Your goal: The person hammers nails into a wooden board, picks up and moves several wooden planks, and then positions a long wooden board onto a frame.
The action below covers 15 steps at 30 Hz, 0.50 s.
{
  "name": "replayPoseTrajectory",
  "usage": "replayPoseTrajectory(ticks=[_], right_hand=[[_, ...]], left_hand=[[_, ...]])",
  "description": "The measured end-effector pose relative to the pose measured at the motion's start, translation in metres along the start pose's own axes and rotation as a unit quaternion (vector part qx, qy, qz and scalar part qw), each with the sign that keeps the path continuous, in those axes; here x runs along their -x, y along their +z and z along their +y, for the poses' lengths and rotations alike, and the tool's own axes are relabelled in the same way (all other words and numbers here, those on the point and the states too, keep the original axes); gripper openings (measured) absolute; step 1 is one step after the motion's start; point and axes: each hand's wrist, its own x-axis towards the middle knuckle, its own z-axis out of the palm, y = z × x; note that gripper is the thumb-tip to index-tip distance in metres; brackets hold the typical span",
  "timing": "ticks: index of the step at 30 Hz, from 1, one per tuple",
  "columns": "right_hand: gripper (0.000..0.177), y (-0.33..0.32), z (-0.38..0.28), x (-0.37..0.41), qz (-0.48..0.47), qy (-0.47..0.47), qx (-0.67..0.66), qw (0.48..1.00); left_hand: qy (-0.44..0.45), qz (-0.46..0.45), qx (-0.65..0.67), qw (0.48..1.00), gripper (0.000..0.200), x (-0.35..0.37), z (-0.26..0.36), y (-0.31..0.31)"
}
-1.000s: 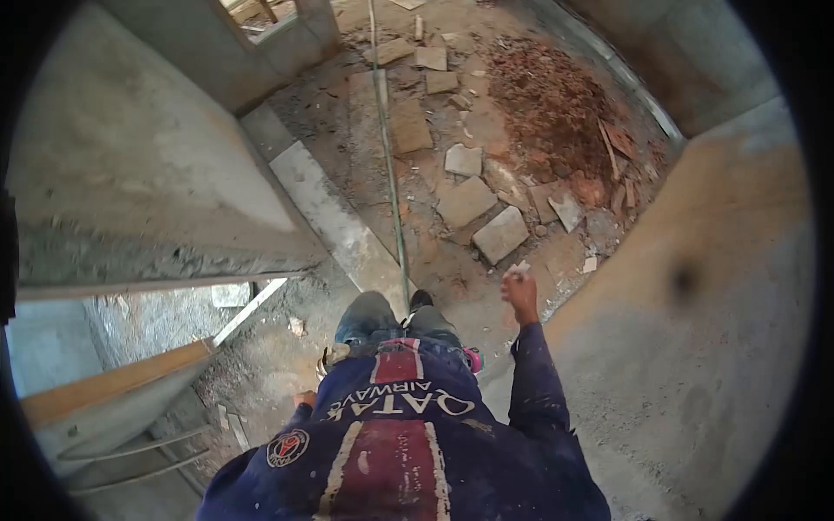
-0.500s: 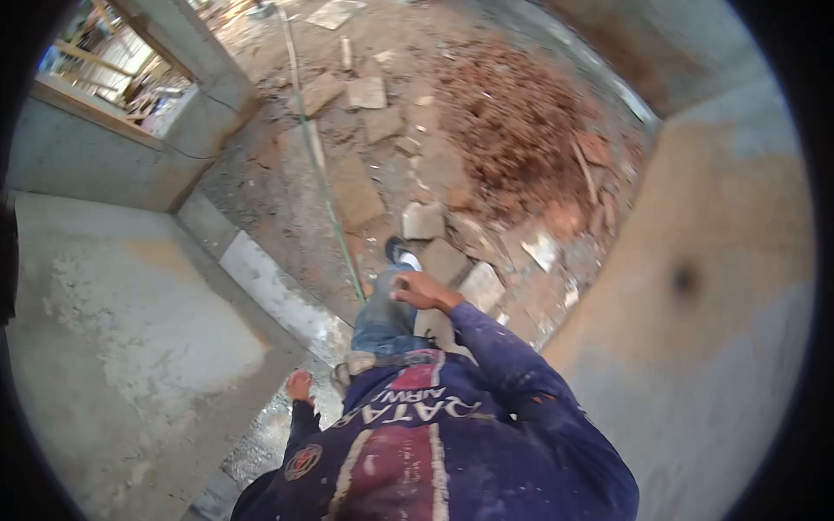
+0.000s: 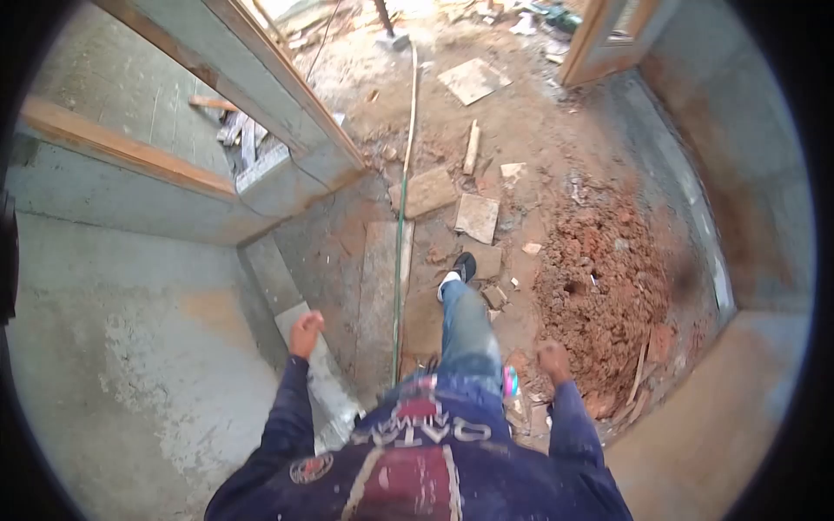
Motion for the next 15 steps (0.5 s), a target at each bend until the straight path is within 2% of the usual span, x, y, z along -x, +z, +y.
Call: replayPoseTrajectory(ticks=[1,2,3,4,5,6,7,8,9,10,12,15], right_hand=[[0.017,-0.01,-0.021,-0.031,-0.053,0.143,-0.152,0.977],[0.018,-0.022,-0.073,-0.099,-0.09,0.273,-0.306,0.908],[0.022,-0.028,-0.08,-0.152,-0.11,0.129,-0.16,0.973],[0.026,-0.03,-0.084,-0.201,-0.129,-0.021,-0.006,0.991],[0.027,-0.018,-0.11,-0.252,-0.036,0.037,0.054,0.997],[0.025,-0.055,-0.173,-0.284,-0.024,-0.027,-0.033,0.999],[0.027,-0.074,-0.227,-0.308,-0.015,0.035,-0.284,0.958],[0.028,-0.11,-0.292,-0.325,-0.072,0.048,-0.354,0.931],[0.029,-0.143,-0.344,-0.344,-0.128,0.056,-0.421,0.896],[0.029,-0.158,-0.371,-0.365,-0.133,0.049,-0.417,0.898],[0.032,-0.175,-0.41,-0.41,-0.172,-0.092,-0.323,0.926],[0.031,-0.168,-0.403,-0.481,-0.174,-0.16,-0.271,0.933]], left_hand=[[-0.021,0.009,0.001,1.0,0.023,-0.003,-0.001,0.011],[-0.065,0.084,0.054,0.993,0.023,-0.034,0.01,0.014],[-0.117,0.148,0.098,0.977,0.024,-0.047,0.017,0.009],[-0.178,0.173,0.133,0.96,0.025,-0.05,0.003,0.013],[-0.24,0.138,0.147,0.95,0.025,-0.047,0.016,0.018],[-0.299,0.101,0.166,0.934,0.024,-0.041,0.034,0.028],[-0.313,0.078,0.147,0.935,0.021,-0.033,0.05,0.042],[-0.325,0.055,0.128,0.935,0.018,-0.024,0.062,0.052],[-0.327,0.028,0.098,0.939,0.018,-0.017,0.045,0.062],[-0.328,0.004,0.068,0.942,0.019,-0.009,0.024,0.072],[-0.5,0.034,0.168,0.849,0.016,-0.003,0.052,0.09],[-0.533,0.04,0.169,0.828,0.018,-0.024,0.067,0.118]])
